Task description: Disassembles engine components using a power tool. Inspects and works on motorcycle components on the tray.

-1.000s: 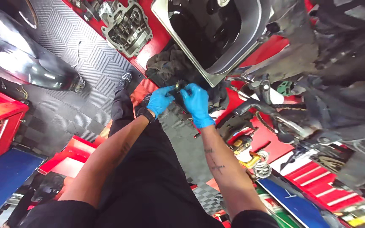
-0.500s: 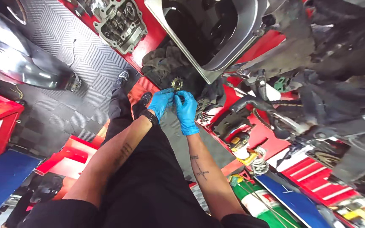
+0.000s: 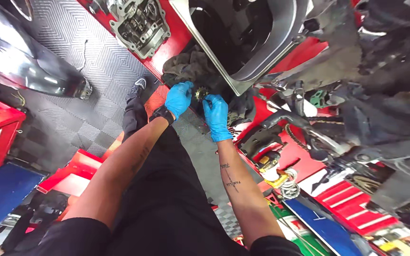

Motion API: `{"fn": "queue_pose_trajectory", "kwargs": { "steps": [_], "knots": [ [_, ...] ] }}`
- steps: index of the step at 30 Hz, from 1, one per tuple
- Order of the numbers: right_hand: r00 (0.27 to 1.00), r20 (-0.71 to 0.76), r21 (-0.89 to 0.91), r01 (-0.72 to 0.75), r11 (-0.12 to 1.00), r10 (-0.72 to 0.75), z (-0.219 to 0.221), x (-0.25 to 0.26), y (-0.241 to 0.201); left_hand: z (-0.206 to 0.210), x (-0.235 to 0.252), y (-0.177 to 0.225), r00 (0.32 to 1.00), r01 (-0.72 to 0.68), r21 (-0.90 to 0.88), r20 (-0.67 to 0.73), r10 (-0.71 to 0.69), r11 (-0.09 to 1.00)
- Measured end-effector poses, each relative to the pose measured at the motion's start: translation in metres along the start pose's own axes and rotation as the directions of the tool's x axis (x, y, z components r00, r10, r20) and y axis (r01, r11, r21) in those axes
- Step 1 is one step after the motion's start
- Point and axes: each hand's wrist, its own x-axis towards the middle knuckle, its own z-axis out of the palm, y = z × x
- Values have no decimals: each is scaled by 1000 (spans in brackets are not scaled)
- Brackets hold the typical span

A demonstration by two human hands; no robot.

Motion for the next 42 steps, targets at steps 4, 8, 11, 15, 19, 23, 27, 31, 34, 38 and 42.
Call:
{"fn": "queue_pose_trajectory", "kwargs": {
  "steps": [4, 8, 11, 15, 19, 23, 27, 31, 34, 38, 42],
  "knots": [
    [996, 91, -140, 39, 989, -26, -8, 7, -12, 8, 2, -1, 999, -41, 96, 14, 40, 995],
    [984, 173, -248, 77, 966, -34, -17, -4, -27, 12, 3, 0, 1000, -18, 127, 17, 16, 992],
    [981, 194, -260, 76, 962, -25, -15, 0, -31, 10, 3, 0, 999, -25, 134, 28, 22, 991],
    [976, 219, -320, 69, 945, 3, -6, 22, -27, 9, 3, 1, 999, -39, 131, 25, 36, 991],
    [963, 266, -371, 71, 926, 33, -9, 27, -34, 11, 3, -1, 999, -38, 137, 21, 35, 990],
    [970, 245, -338, 87, 937, -2, -7, 28, -33, 10, 3, 0, 999, -32, 132, 31, 28, 991],
    [984, 164, -220, 102, 970, -66, -1, 21, -20, 9, 3, 1, 999, -18, 122, 35, 14, 992],
    [991, 121, -250, 84, 965, -55, 5, 17, -16, 9, 4, 0, 999, -22, 125, 36, 18, 992],
    [994, 94, -275, 71, 959, -47, 9, 14, -17, 10, 4, 0, 999, -21, 131, 30, 17, 991],
    [993, 104, -266, 90, 960, -64, 9, 13, -18, 10, 4, 0, 1000, -17, 129, 25, 14, 992],
    [994, 106, -314, 52, 948, -20, 9, 14, -22, 9, 4, 2, 1000, -9, 131, 31, 5, 991]
  ]
}}
